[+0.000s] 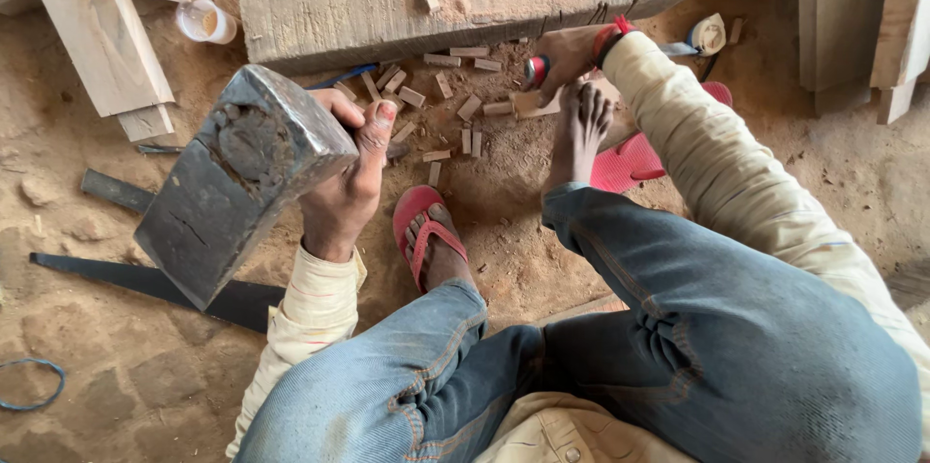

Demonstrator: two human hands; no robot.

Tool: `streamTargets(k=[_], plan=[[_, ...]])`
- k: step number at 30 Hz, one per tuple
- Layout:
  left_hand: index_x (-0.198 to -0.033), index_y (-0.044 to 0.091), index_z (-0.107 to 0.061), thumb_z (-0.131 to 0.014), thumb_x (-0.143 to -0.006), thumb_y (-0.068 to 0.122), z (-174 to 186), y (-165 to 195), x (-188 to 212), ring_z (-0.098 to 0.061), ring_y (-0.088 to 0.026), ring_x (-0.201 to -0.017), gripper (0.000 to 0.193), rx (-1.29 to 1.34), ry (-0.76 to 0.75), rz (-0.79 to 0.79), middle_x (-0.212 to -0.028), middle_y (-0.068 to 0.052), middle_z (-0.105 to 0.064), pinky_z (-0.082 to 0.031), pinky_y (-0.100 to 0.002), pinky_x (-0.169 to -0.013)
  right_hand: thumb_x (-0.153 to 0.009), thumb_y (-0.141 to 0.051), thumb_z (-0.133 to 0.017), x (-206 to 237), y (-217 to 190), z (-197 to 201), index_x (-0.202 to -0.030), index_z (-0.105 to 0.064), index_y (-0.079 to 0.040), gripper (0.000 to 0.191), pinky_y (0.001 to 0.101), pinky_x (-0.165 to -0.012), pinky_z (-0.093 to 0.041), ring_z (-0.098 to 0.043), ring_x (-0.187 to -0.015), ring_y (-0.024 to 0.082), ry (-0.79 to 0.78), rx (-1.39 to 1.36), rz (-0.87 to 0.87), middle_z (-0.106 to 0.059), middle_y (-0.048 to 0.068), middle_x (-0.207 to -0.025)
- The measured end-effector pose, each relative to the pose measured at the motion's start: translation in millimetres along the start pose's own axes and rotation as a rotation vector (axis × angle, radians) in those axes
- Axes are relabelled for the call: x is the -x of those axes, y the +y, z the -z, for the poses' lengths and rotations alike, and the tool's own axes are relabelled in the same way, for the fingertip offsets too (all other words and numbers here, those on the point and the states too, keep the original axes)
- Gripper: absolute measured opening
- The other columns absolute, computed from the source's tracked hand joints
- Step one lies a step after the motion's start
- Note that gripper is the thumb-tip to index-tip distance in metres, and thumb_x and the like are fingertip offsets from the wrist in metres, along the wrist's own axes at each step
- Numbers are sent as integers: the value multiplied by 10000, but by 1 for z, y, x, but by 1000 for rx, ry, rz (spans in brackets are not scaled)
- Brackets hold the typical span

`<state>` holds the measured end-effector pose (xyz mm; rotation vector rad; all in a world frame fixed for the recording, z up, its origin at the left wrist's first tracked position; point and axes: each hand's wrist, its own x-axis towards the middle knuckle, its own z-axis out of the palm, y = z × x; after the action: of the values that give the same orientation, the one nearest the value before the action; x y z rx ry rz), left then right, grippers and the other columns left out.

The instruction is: The person sits on the floor and uses a chisel and mallet to carve small rectangular pieces from a larger wooden plank. The person repeatedly positions the chisel and strikes it with the mallet to cut off small wood segments, which accumulate on the floor.

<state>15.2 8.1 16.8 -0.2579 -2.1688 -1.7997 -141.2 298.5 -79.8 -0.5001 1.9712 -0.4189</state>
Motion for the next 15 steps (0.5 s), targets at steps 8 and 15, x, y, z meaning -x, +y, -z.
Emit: streamTargets(k=[8,15], plan=[[-1057,54,-465,-716,-1080,38,0,3,0,-491,-65,-639,253,120,-14,84,-862,-8,-507,-429,-219,-573,-761,-440,-895,-1,2,1,-993,-785,-61,458,371,-689,-591,-710,-686,218,187,249,14,-756,109,-802],[-1100,56,-444,-703,-1087,56,2,-7,2,-525,-79,-633,259,194,15,100,-889,-26,-553,-459,-212,-557,-1034,-296,-817,53,-28,48,-1066,-675,-18,313,321,-745,-584,-709,-860,184,901,41,803,-719,80,-933]])
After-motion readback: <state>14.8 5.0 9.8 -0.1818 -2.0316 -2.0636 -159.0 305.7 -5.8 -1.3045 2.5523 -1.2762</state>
